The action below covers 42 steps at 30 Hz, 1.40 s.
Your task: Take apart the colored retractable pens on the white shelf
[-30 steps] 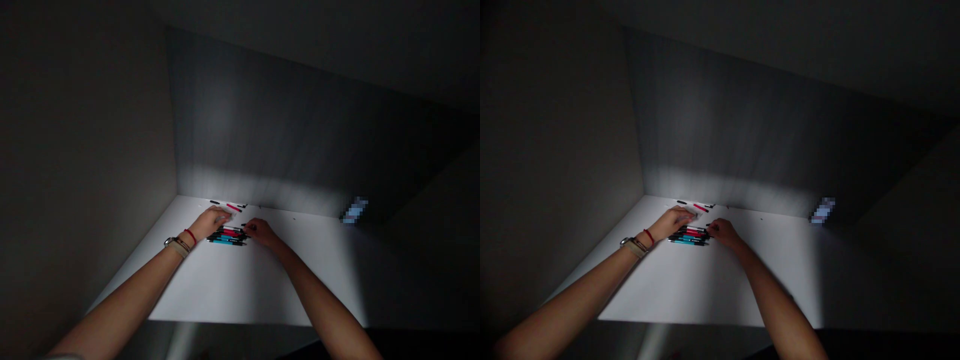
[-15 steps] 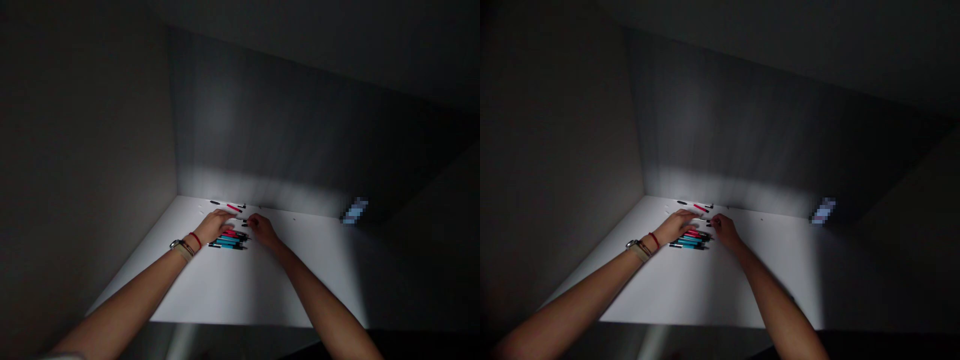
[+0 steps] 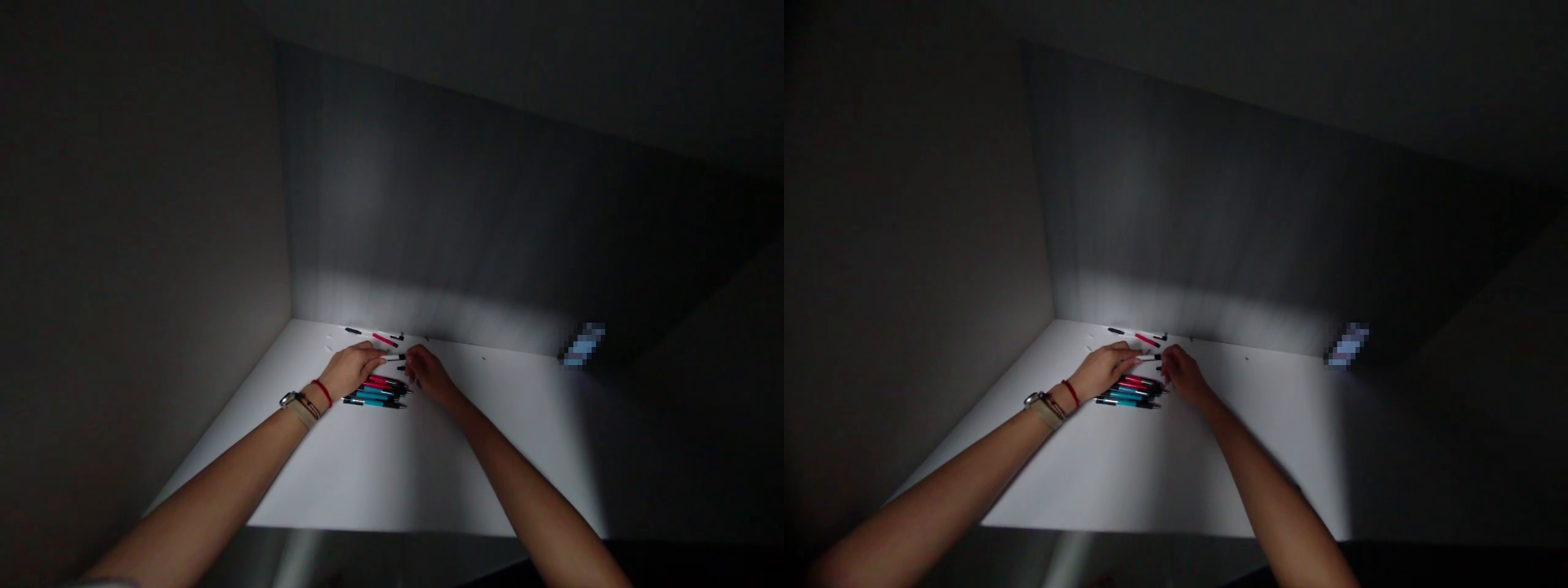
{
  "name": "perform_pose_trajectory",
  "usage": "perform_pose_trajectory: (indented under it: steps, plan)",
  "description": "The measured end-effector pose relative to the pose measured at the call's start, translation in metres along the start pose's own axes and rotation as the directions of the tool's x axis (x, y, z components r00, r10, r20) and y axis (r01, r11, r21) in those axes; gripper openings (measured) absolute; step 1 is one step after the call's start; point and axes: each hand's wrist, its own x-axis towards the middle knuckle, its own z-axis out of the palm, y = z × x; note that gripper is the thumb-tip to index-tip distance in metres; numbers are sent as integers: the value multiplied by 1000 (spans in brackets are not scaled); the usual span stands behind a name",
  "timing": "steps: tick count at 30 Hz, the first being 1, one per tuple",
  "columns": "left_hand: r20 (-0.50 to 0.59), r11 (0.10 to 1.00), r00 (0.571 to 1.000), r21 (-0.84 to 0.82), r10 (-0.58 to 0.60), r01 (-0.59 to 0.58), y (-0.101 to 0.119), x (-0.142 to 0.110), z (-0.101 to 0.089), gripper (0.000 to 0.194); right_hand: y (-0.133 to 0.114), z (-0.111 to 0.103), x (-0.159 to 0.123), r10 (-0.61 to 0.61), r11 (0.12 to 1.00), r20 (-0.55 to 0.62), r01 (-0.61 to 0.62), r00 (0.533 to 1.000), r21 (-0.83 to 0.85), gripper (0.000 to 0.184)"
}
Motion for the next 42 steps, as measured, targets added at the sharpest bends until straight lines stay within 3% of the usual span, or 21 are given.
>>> perform_pose_trajectory:
  steps: [4,9,13,18,22,27,34,42]
  plan:
    - [8,1000,1000,10,0,0,0,0,0,40,-3,1,-3,74,997,45,-74,996,7,43]
    - [27,1000,999,-4,17,-17,2,1,2,36,-5,0,-2,57,991,-15,-59,998,-117,55]
    - [17,999,1000,-30,12,-11,3,1,2,36,-4,0,-1,82,997,-21,-82,996,-11,43]
    - [23,998,1000,-53,16,-15,3,1,2,35,-5,0,1,122,993,-4,-122,993,0,53]
    - [-6,997,1000,-78,14,-14,5,1,1,29,-5,-1,1,114,991,14,-115,993,72,41]
    - [-2,996,1000,-88,-3,3,8,0,-1,24,-2,-1,0,69,998,32,-69,997,0,41]
    - [37,994,996,-71,-78,80,4,-1,0,35,1,-2,1,123,987,7,-123,992,106,28]
    - [-26,976,989,-164,-147,141,-6,2,9,36,16,-12,4,84,967,-40,-91,996,-236,37]
